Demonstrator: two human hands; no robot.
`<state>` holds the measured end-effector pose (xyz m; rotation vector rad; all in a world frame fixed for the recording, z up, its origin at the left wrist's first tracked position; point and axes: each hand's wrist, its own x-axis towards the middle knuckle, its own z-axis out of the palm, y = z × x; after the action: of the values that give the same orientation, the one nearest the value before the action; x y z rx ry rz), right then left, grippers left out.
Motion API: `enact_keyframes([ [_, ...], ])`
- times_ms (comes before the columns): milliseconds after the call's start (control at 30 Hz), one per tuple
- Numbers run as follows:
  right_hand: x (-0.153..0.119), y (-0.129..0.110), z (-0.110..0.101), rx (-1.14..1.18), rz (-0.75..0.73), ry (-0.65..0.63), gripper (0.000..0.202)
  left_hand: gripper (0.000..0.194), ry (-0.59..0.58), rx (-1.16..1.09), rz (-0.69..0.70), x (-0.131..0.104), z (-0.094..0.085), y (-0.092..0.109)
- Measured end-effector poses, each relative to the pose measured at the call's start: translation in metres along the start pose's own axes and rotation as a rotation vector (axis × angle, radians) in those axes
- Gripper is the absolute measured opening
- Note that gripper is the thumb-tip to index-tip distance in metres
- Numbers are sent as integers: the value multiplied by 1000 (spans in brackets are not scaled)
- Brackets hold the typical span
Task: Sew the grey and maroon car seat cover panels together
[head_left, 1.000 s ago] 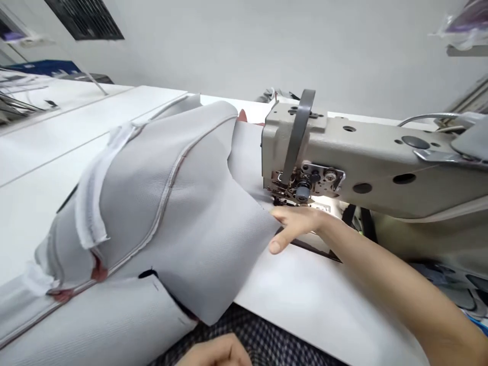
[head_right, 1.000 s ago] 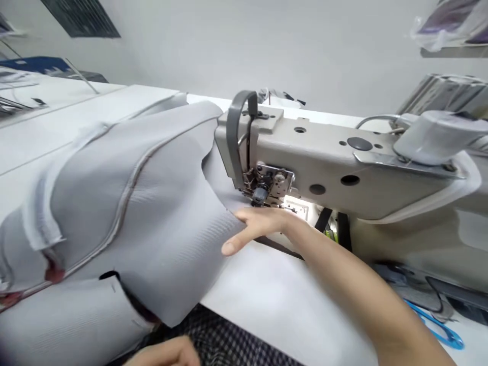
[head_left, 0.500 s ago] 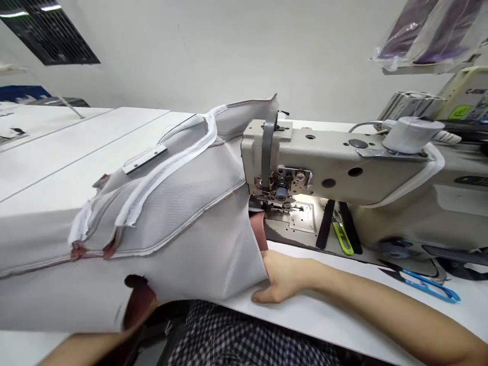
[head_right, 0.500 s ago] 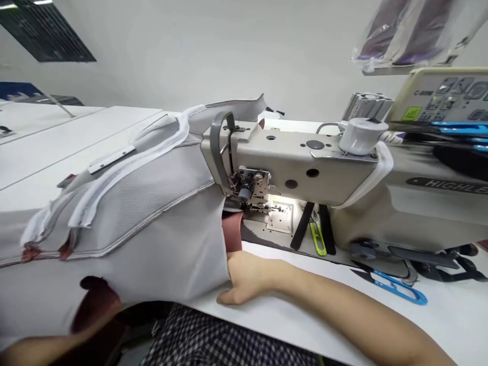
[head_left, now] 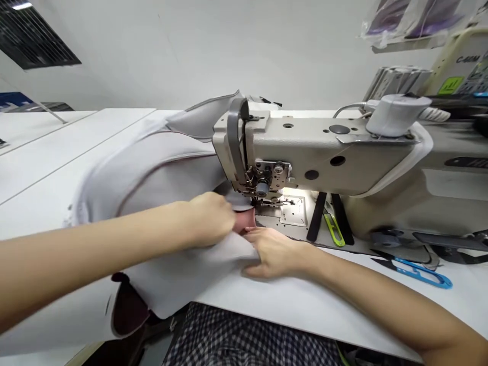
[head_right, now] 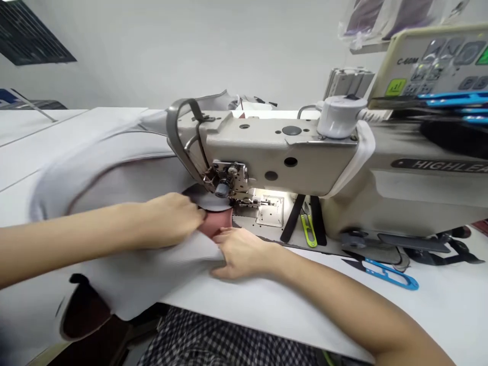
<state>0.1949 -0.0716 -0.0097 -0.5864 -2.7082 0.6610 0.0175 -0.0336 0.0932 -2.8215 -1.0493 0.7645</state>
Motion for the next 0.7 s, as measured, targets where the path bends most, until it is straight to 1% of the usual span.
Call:
enact_keyframes([
  [33, 0, -1, 2, -10, -3, 33, 34, 18, -118, 3, -63, -8, 5, -4],
  [67, 2, -1, 4, -32, 8, 68, 42, 19, -202, 20, -142, -18, 12, -8],
  [100, 4, -2, 7, -61, 26, 97, 45, 22, -233, 52, -233, -27, 19, -11],
  [133, 7, -2, 11, -92, 40, 105, 42, 26, -199, 83, -330, -33, 26, -14],
  [167, 9, -2, 13, -121, 43, 100, 37, 30, -130, 121, -404, -36, 34, -16],
  [200, 11, -1, 16, -148, 31, 86, 34, 33, -45, 165, -447, -35, 41, -18],
  [233, 13, 0, 18, -169, 15, 69, 32, 35, 32, 208, -457, -30, 47, -20],
  [300, 15, 3, 21, -194, 0, 43, 33, 35, 149, 269, -402, -16, 57, -25],
  [367, 15, 6, 23, -206, 13, 17, 37, 31, 263, 313, -323, 0, 62, -33],
  [433, 16, 7, 25, -213, 33, -4, 38, 28, 344, 321, -261, 12, 64, -44],
  [467, 17, 7, 26, -220, 45, -6, 38, 27, 370, 316, -207, 15, 65, -51],
  [533, 17, 6, 28, -240, 62, -3, 38, 27, 397, 282, -40, 19, 64, -64],
  [600, 18, 5, 29, -263, 72, -3, 36, 26, 384, 214, 150, 20, 63, -74],
  [633, 18, 5, 30, -273, 73, -4, 35, 26, 369, 167, 212, 21, 62, -76],
  [700, 17, 4, 31, -288, 76, -3, 34, 26, 339, 52, 251, 22, 60, -76],
])
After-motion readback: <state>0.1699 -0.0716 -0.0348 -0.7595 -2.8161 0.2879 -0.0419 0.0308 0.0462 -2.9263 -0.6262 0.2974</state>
